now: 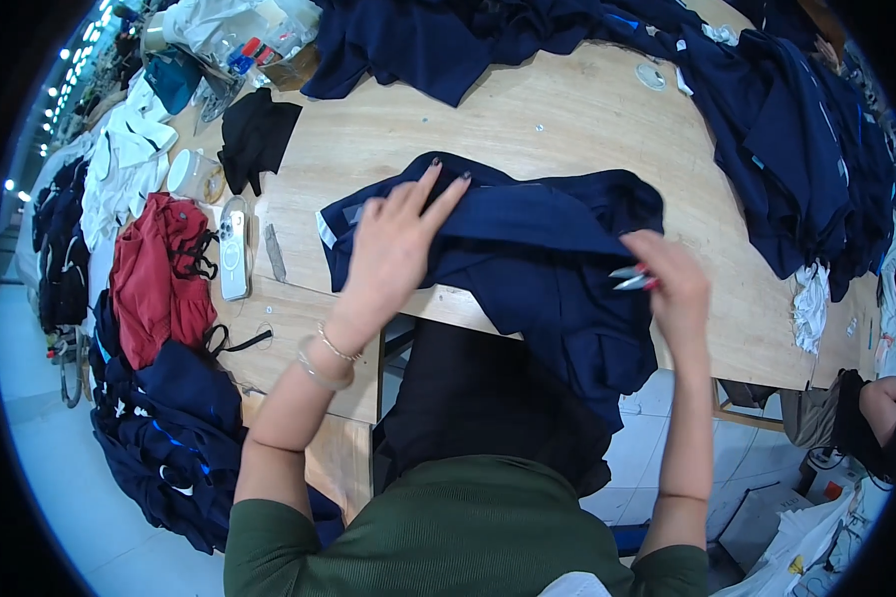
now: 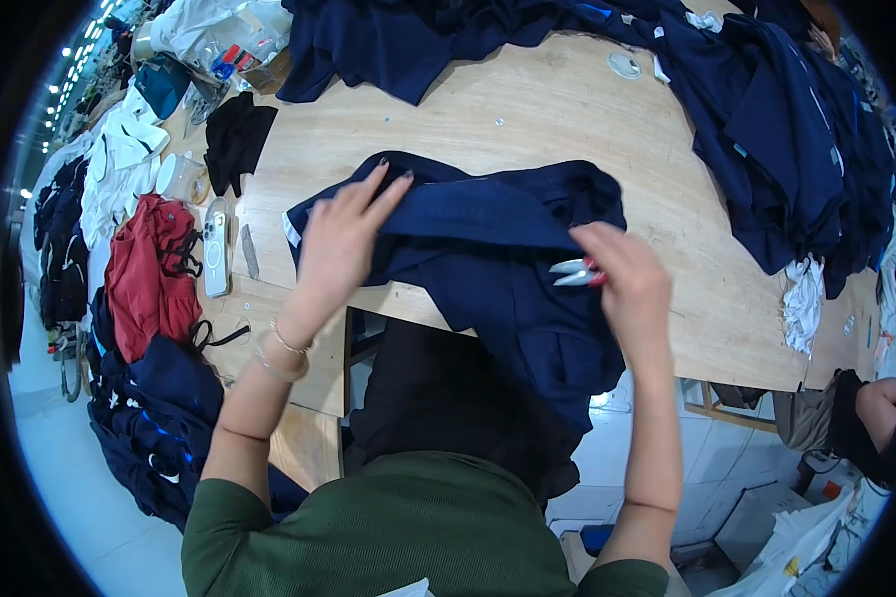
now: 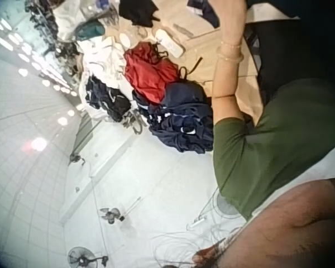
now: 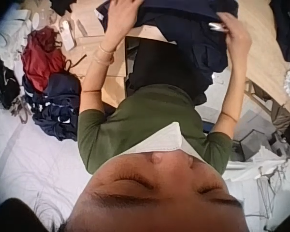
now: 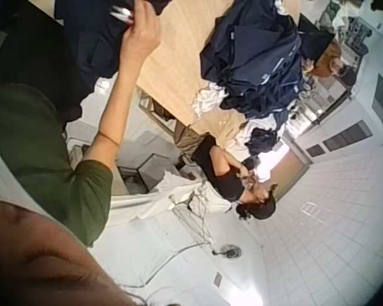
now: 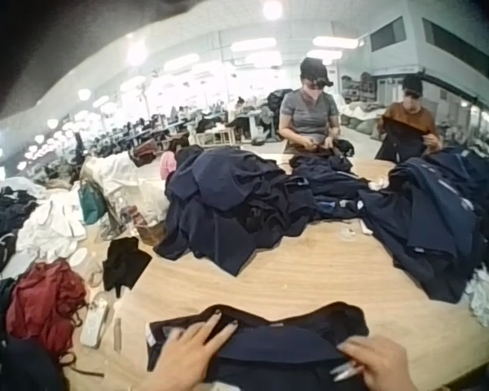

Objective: Trimming loose threads from blue garments using specialized thread snips.

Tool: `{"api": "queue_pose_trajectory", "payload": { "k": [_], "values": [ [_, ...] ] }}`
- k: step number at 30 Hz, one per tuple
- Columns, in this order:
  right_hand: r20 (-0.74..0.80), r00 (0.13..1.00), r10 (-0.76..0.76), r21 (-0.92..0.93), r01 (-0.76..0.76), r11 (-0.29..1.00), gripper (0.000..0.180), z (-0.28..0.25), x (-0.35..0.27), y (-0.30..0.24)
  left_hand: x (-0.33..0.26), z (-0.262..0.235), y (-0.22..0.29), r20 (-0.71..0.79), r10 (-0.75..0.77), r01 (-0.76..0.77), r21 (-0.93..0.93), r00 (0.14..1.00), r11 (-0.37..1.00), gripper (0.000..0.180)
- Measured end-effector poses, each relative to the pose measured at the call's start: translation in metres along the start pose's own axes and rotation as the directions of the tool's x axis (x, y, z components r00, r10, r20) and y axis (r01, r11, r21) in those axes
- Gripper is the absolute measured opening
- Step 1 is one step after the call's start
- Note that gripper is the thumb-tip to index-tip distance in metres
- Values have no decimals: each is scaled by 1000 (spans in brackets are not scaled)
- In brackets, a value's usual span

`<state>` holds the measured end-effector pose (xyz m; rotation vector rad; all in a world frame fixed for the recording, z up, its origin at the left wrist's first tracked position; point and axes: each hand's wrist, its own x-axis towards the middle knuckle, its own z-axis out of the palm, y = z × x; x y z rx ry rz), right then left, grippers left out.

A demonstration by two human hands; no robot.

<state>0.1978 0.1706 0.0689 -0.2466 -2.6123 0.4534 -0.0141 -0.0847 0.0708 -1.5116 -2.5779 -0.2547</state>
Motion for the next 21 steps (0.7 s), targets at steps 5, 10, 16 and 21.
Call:
{"api": "queue_pose_trajectory", "payload": {
  "k": [5, 10, 16, 21],
  "values": [
    [344, 904, 252, -39, -254, 966, 60, 4, -34, -15, -39, 31, 14, 136, -5, 15, -73, 991, 997, 71],
    [236, 902, 363, 412, -431, 803, 43, -19, -4, -34, 0, -12, 36, -33, -18, -2, -535, 999, 845, 41],
    [121, 862, 492, 978, -190, 92, 20, 70, 33, -33, 40, 63, 60, -72, -287, 7, -964, 955, 265, 26],
    [23, 821, 570, 996, -66, 55, 12, 93, -10, 25, 12, 99, 4, -70, -472, 16, -984, 879, 176, 23]
  ]
}}
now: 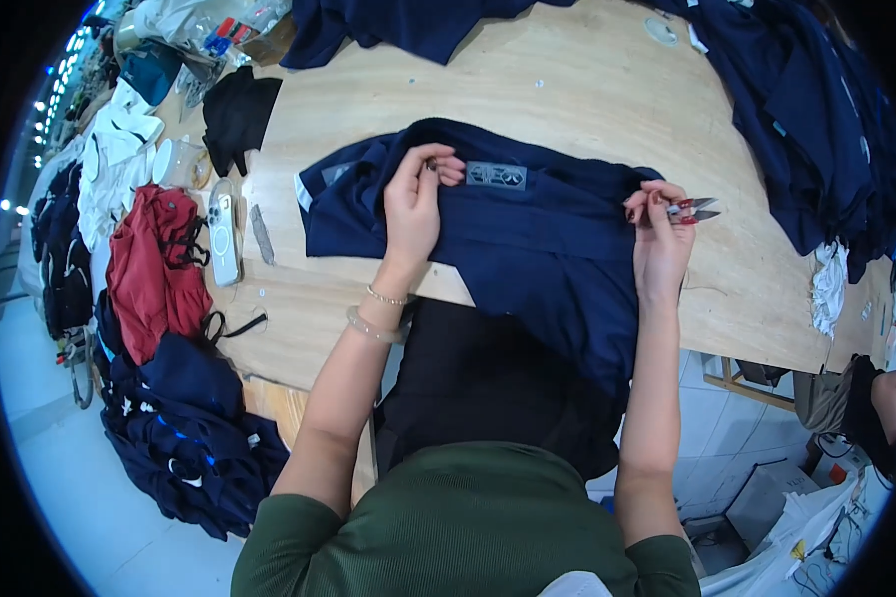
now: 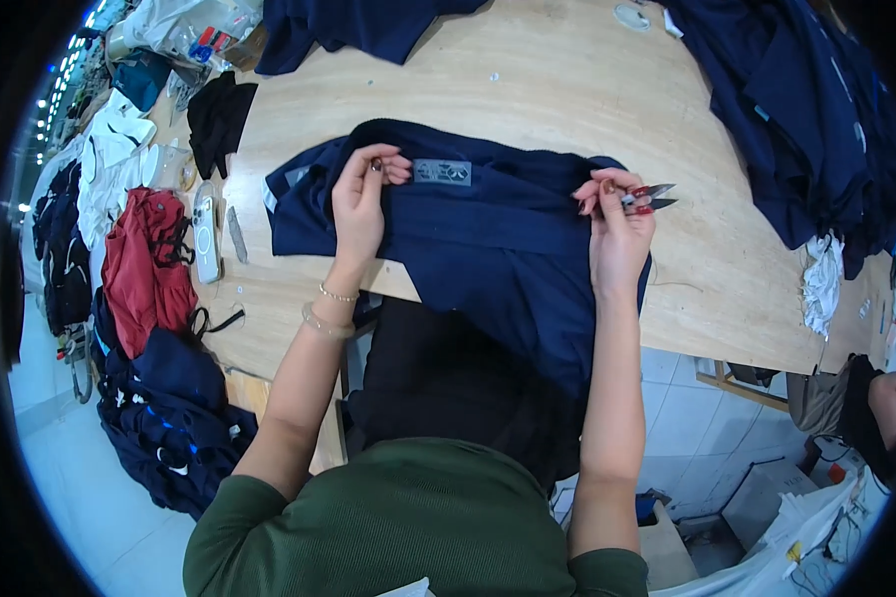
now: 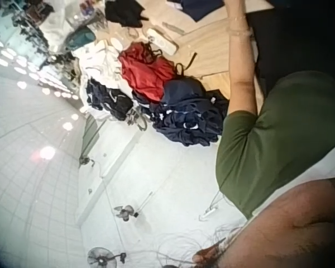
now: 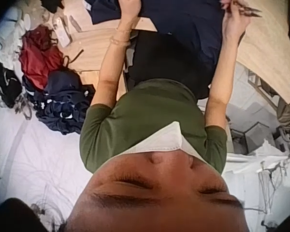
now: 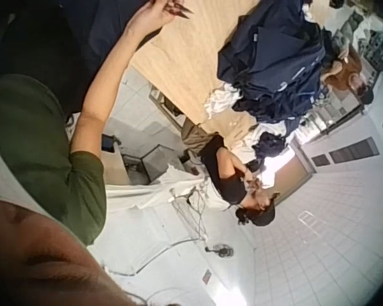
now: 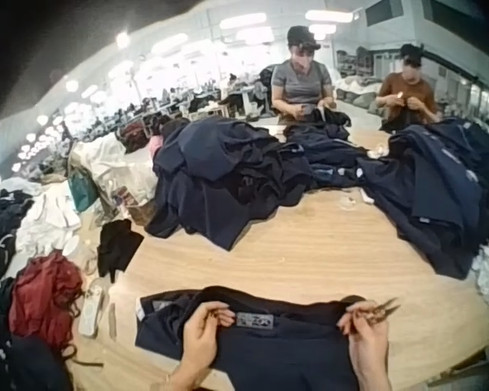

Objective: Trimming loose threads from blue garments using specialized thread snips.

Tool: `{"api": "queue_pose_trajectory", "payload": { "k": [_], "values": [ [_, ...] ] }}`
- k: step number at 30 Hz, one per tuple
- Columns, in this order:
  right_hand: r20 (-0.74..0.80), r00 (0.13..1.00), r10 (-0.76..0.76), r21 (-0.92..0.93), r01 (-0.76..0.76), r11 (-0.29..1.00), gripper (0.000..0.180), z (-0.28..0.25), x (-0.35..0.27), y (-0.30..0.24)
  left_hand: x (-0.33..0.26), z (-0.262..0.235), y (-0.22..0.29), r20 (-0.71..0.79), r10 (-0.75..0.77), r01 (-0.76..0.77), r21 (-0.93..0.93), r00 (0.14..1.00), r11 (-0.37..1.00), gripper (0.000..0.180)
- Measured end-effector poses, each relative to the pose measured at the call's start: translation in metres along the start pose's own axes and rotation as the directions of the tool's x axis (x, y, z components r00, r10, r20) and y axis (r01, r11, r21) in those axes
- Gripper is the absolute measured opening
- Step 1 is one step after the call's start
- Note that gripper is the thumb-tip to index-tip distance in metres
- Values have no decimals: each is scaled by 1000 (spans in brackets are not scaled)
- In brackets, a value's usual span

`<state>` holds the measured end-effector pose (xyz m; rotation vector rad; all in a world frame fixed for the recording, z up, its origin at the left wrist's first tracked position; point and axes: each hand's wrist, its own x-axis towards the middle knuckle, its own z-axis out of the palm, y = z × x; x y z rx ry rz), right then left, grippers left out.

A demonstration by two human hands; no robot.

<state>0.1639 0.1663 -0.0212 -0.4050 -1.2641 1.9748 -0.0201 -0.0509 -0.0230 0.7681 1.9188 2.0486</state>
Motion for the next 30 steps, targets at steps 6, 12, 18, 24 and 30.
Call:
{"api": "queue_pose_trajectory", "payload": {
  "k": [6, 12, 18, 24, 30],
  "values": [
    [9, 999, 41, -32, -41, 999, 13, 5, 26, 5, 3, 4, 7, -7, -13, 13, 11, 1000, 1000, 20],
    [137, 987, 85, -112, -70, 991, 14, 17, 40, 14, 7, 14, 34, 242, 97, -162, 265, 965, 951, 26],
    [122, 989, 88, -102, -75, 992, 13, 18, 38, 12, -5, 56, 45, 519, 232, -526, 540, 823, 658, 40],
    [107, 989, 102, -94, -92, 991, 14, 17, 39, 13, 5, 38, 32, 219, -5, 0, 26, 976, 1000, 3],
    [105, 990, 96, -98, -86, 991, 14, 16, 40, 11, 8, 21, 47, -84, 16, -11, 57, 996, 998, 7]
  ]
}}
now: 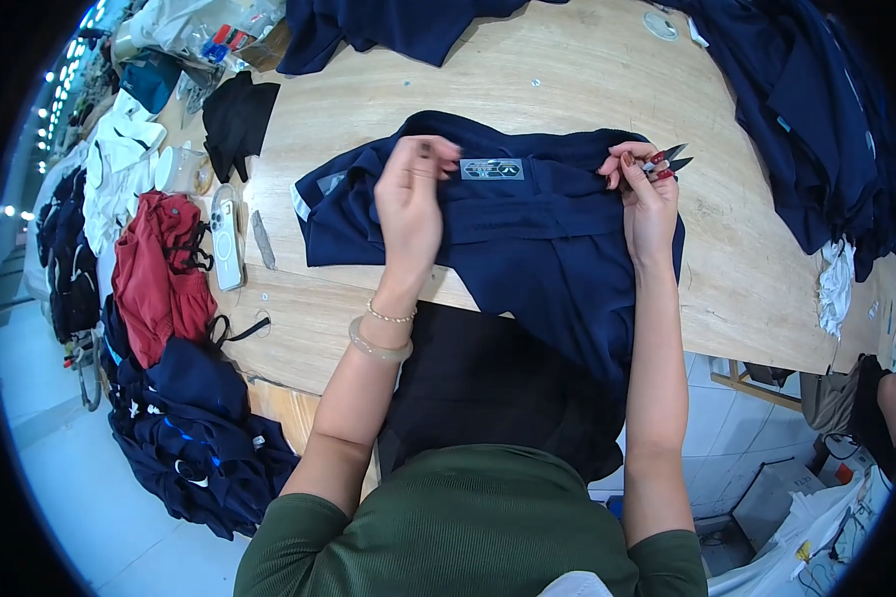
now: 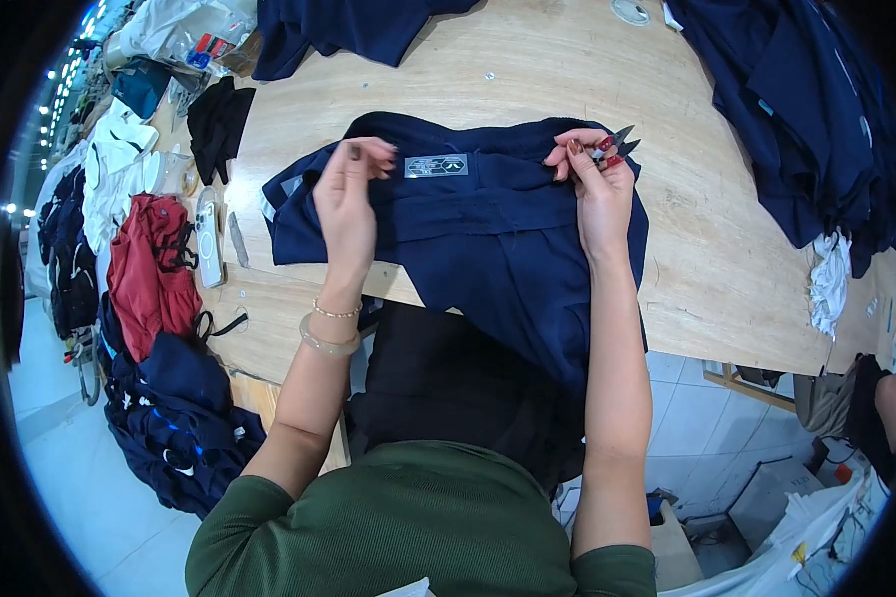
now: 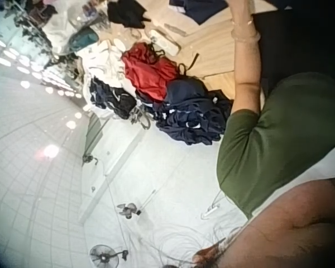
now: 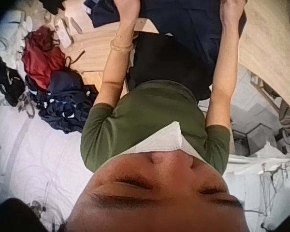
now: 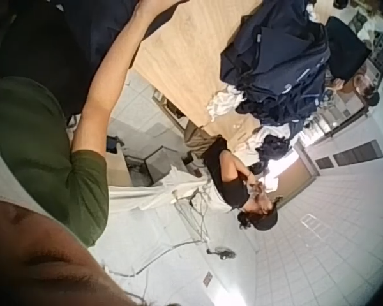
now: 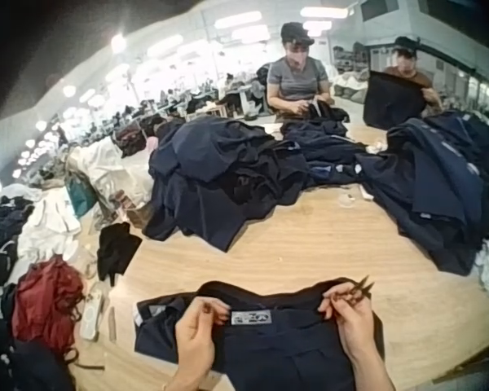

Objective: Trimming loose threads from blue garments using specialized thread snips.

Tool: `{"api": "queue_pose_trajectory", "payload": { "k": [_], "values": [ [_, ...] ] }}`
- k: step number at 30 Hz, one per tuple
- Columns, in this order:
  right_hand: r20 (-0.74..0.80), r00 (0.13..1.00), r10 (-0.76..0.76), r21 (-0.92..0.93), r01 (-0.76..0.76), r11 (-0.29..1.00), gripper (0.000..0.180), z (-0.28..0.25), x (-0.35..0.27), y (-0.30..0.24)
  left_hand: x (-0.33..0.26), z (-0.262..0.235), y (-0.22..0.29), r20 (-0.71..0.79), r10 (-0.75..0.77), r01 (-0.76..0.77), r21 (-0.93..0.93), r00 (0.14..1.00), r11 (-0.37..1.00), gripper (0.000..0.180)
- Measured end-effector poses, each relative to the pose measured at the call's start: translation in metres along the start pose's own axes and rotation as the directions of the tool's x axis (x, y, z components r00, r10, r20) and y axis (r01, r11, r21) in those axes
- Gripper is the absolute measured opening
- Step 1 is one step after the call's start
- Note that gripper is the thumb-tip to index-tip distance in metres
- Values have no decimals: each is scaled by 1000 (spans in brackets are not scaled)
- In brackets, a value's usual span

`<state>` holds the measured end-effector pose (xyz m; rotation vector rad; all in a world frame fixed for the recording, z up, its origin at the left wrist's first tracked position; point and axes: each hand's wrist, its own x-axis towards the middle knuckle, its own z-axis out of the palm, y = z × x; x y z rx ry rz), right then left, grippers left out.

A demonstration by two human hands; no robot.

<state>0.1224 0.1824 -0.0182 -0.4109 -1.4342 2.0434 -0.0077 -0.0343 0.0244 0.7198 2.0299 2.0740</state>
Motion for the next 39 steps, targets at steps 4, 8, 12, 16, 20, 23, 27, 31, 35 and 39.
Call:
{"api": "queue_pose_trajectory", "payload": {
  "k": [4, 8, 12, 16, 20, 23, 27, 31, 35, 39],
  "values": [
    [-1, 1000, -4, -10, 4, 1000, 14, 0, 0, 1, -13, 39, 17, 479, 249, -465, 407, 841, 786, 28],
    [8, 1000, -5, 5, 5, 1000, 14, 0, -1, 2, -13, 48, -10, 629, 170, -551, 480, 758, 682, 12],
    [15, 1000, 4, 14, -4, 1000, 14, 0, -1, 3, -10, 34, -31, 233, -106, 118, -37, 967, 992, 6],
    [-3, 1000, 6, 4, -6, 1000, 14, -2, -1, 1, -11, 31, -30, 247, -129, 178, -188, 960, 966, 14],
    [-5, 1000, 14, 30, -14, 999, 14, 2, 0, 2, -8, 22, -28, 184, -136, 209, -479, 974, 853, 19],
    [-3, 1000, 12, 21, -12, 1000, 14, 0, 0, 2, -9, 16, -15, 266, 38, 12, -184, 963, 983, 19],
    [-8, 1000, 10, 15, -10, 1000, 14, -2, -1, 0, -18, 28, 10, 630, 208, -558, 429, 748, 710, 36],
    [-8, 1000, 16, 16, -16, 1000, 14, 1, 0, 1, -14, 24, -6, 570, 241, -519, 394, 785, 759, 25],
    [-13, 1000, 26, 13, -26, 1000, 14, 2, 0, 1, -8, 11, 0, 161, 113, -159, 312, 981, 937, 22],
    [-10, 1000, 13, 2, -13, 1000, 14, -4, 0, 1, -16, 24, 24, 539, 226, -523, 499, 812, 691, 40]
  ]
}}
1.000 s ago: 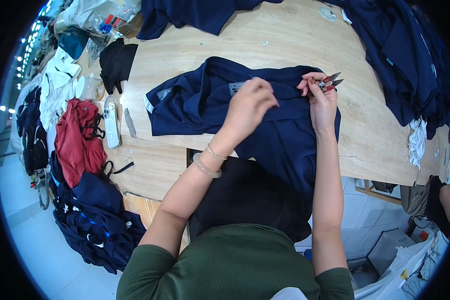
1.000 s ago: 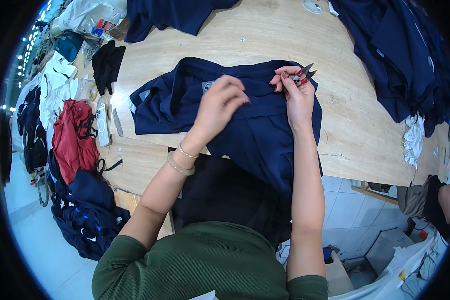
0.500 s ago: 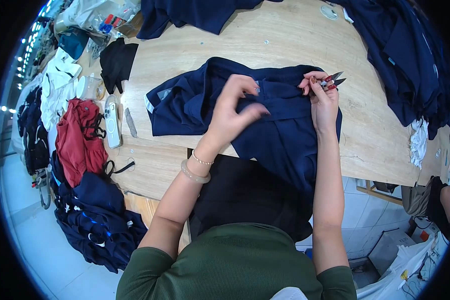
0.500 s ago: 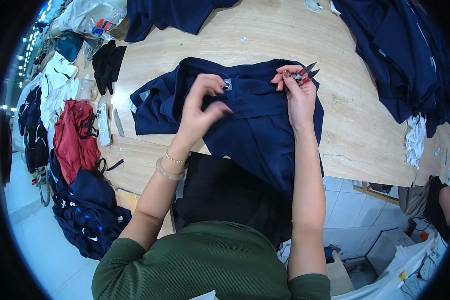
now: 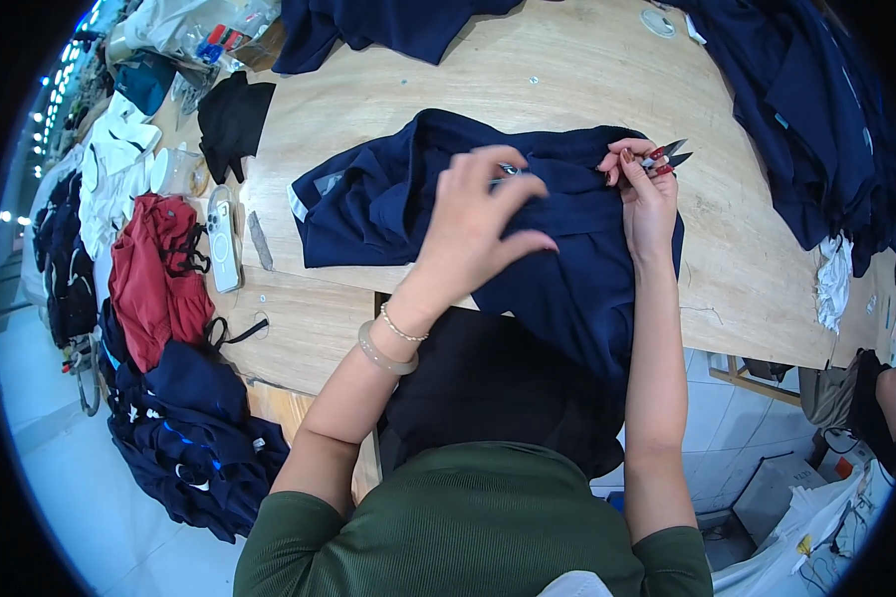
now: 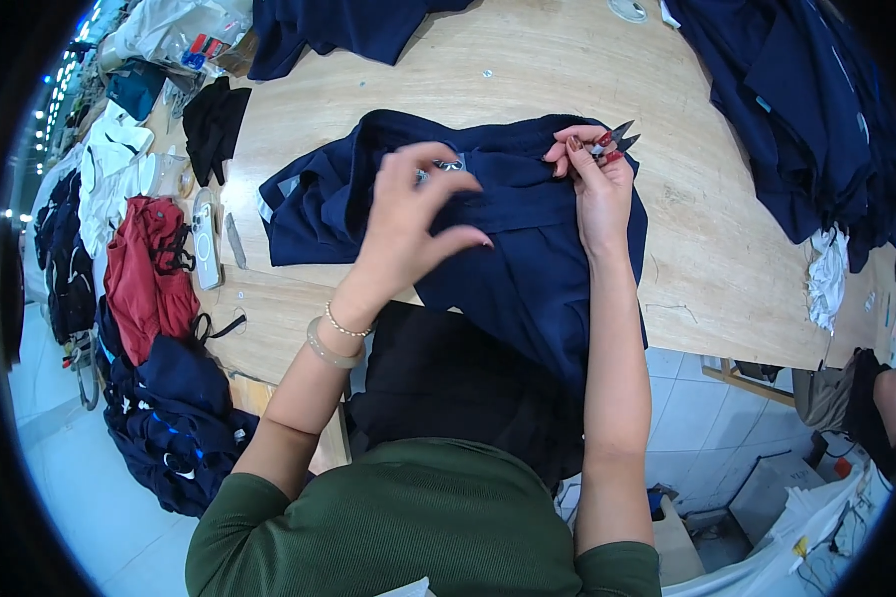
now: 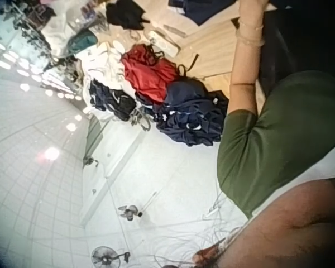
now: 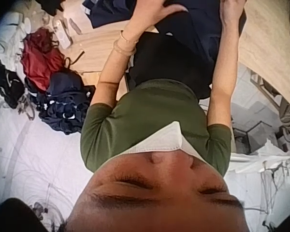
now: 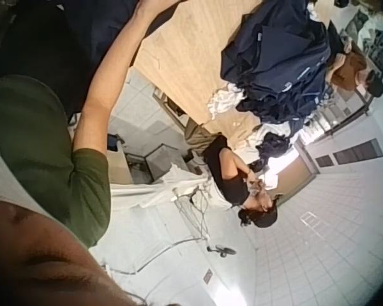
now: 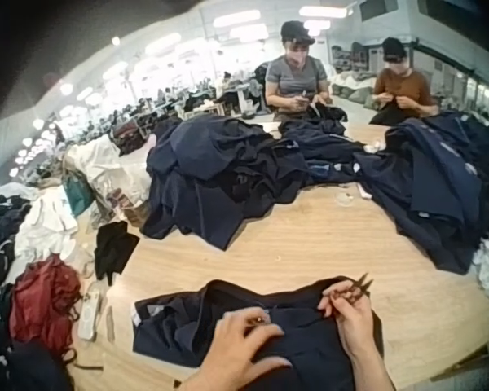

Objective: Trimming loose threads from blue garments using specialized thread snips.

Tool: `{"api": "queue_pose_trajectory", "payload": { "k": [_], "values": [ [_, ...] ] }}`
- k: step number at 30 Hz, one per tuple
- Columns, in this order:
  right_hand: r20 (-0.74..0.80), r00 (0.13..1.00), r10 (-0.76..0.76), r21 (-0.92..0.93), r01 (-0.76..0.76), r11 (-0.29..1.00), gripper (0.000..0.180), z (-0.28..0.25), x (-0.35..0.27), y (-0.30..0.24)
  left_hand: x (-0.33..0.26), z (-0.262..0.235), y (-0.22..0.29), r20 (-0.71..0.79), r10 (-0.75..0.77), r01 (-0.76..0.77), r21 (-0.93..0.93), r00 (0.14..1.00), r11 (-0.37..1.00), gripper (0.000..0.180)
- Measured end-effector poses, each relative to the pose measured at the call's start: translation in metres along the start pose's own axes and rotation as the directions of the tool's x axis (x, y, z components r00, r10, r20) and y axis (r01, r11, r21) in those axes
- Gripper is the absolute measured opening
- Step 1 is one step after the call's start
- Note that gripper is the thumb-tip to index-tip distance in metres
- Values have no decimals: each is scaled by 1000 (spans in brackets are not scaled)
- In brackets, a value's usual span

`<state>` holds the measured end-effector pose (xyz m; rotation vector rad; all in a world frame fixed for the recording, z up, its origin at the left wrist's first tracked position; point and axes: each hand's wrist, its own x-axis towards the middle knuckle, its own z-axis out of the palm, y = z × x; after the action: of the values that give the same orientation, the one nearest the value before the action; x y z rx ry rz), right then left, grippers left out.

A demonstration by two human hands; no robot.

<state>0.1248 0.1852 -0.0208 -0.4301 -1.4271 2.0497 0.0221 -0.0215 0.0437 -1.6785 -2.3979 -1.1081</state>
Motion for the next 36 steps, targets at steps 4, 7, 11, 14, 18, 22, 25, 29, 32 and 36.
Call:
{"api": "queue_pose_trajectory", "payload": {
  "k": [4, 7, 11, 14, 18, 22, 25, 29, 32, 36],
  "values": [
    [6, 1000, -2, 13, 2, 1000, 14, 5, 0, 2, -6, 17, -6, 46, 95, -101, 136, 994, 986, 24],
    [1, 1000, 5, 22, -5, 1000, 14, 6, 0, 1, -4, 3, -8, -115, -148, 135, -119, 982, 984, 13],
    [-2, 1000, 5, 24, -5, 1000, 14, 2, 0, 1, -2, -12, -8, -415, -273, 224, -165, 868, 961, 19],
    [3, 1000, 0, 25, 0, 1000, 14, 1, 0, 0, 0, -7, 11, -39, 26, -23, 69, 999, 997, 36],
    [-3, 1000, 0, 32, 0, 999, 14, 7, 0, 1, -8, 20, 2, 55, 45, -55, 185, 997, 981, 27],
    [-11, 1000, 6, 25, -5, 1000, 14, 5, 0, 2, -7, 10, -8, 17, -64, 64, -3, 998, 998, 16],
    [-12, 1000, -1, 21, 2, 1000, 14, 3, 0, 1, -4, -10, -15, -323, -176, 182, -11, 930, 983, 12],
    [0, 1000, 12, 20, -12, 1000, 15, 3, 1, -1, -7, -10, -3, -273, -104, 88, -70, 956, 994, 21],
    [-10, 1000, -3, 26, 3, 1000, 15, 2, -1, 1, -7, 10, 19, 3, -16, 16, -123, 1000, 992, 24],
    [3, 1000, -17, 41, 16, 999, 14, 5, 0, 2, -14, 30, 1, 87, -88, 94, -64, 992, 994, 21]
  ]
}}
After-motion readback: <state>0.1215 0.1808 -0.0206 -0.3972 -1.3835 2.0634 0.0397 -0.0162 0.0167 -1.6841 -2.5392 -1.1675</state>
